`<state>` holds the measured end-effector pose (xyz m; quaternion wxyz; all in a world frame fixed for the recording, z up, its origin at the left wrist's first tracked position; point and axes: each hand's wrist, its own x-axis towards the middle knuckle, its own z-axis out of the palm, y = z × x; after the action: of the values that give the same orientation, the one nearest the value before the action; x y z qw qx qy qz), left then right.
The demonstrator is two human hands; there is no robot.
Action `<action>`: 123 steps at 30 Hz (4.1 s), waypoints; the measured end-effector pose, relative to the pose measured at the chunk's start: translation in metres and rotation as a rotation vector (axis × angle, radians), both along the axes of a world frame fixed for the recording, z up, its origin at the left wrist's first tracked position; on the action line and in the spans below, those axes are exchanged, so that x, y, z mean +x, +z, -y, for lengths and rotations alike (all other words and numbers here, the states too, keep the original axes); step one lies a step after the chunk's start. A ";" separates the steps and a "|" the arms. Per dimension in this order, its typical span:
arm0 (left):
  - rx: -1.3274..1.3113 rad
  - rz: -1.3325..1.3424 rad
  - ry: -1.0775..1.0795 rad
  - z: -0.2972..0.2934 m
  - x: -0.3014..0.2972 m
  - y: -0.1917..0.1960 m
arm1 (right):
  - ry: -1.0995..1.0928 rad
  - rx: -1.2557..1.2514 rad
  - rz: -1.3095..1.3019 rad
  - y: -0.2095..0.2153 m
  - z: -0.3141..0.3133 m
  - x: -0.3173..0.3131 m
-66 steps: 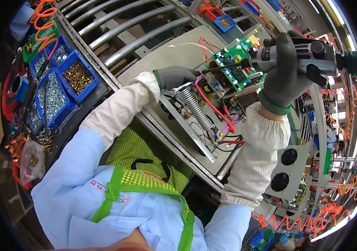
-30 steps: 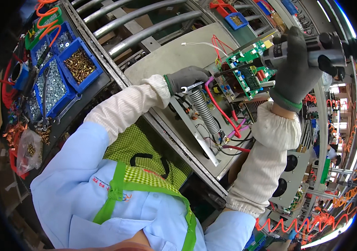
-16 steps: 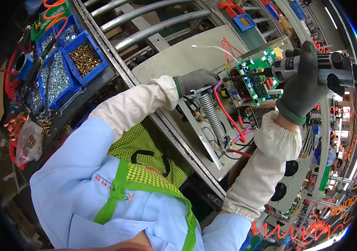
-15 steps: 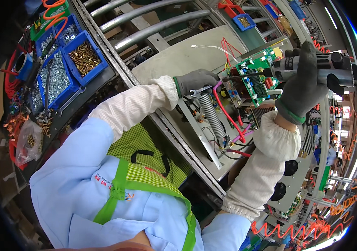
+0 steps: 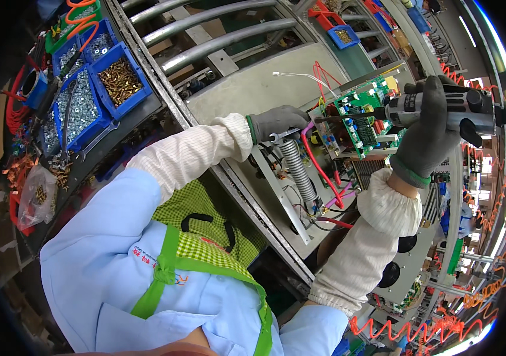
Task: The person assembles an electronic device on a workbench, using a wrench to tighten components and a power drill to secure parts. They handle various wires and small hardware items from nearby bins, connecting them to a circuit board and a metal chassis.
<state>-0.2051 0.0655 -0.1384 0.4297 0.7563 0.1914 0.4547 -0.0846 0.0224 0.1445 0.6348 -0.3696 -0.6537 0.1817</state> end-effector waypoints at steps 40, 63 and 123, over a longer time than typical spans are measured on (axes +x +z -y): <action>0.955 0.128 0.353 0.176 -0.023 0.390 | 0.067 0.166 0.116 0.080 0.176 0.009; -0.074 -0.399 0.144 0.082 -0.064 0.300 | -0.168 0.371 -0.003 0.042 0.160 0.066; -0.986 0.032 -0.616 0.000 0.036 0.031 | -0.253 0.072 -0.097 0.002 0.066 0.093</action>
<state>-0.1689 0.0655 -0.1071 0.8464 0.4807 0.1453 0.1773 0.0085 -0.0434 0.1467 0.6964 -0.4167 -0.5766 0.0945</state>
